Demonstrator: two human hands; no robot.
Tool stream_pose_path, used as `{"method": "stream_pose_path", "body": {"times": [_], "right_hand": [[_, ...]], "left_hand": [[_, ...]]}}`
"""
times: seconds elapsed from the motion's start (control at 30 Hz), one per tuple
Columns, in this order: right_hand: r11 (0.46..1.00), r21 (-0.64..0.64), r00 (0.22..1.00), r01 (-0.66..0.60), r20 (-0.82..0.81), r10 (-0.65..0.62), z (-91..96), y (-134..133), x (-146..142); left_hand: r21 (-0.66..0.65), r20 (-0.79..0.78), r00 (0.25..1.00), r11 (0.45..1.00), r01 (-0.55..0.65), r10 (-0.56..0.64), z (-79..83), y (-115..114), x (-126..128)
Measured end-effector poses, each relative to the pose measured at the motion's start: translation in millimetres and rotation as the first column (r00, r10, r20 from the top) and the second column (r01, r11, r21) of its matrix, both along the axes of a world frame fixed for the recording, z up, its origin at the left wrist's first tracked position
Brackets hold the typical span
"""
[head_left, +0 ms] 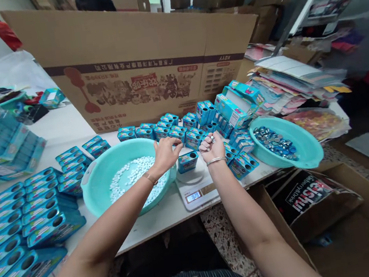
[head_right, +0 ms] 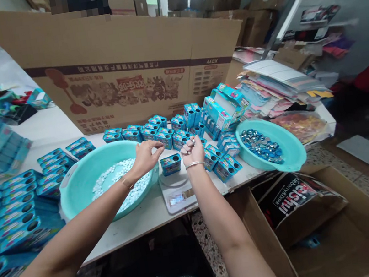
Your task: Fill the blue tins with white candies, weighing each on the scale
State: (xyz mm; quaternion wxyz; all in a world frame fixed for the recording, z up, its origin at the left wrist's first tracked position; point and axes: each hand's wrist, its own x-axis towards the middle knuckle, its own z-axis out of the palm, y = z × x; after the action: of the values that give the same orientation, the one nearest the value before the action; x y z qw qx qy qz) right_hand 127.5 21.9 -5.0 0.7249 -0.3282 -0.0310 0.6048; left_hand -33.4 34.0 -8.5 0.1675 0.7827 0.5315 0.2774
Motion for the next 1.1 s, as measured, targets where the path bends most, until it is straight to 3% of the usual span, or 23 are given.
{"method": "stream_pose_path", "body": {"times": [0.17,0.5,0.83,1.1], "right_hand": [[0.999,-0.032,0.998,0.022,0.067,-0.020,3.3,5.9,-9.6],[0.998,0.014,0.976,0.060,0.208,-0.061,-1.8,7.5,-10.3],[0.994,0.002,0.951,0.112,0.289,-0.108,-2.5,6.4,-23.5],[0.984,0.072,0.880,0.163,0.441,-0.178,-8.7,2.1,-30.3]], "left_hand": [[-0.008,-0.013,1.000,1.000,0.025,-0.025,2.2,-9.9,-13.9],[-0.054,-0.153,0.962,0.974,0.219,-0.225,-14.6,-20.8,2.6],[-0.132,-0.113,0.974,0.975,0.180,-0.195,-26.1,-20.8,31.5],[-0.100,-0.029,0.989,0.985,0.139,-0.142,-33.9,-16.8,34.0]]}}
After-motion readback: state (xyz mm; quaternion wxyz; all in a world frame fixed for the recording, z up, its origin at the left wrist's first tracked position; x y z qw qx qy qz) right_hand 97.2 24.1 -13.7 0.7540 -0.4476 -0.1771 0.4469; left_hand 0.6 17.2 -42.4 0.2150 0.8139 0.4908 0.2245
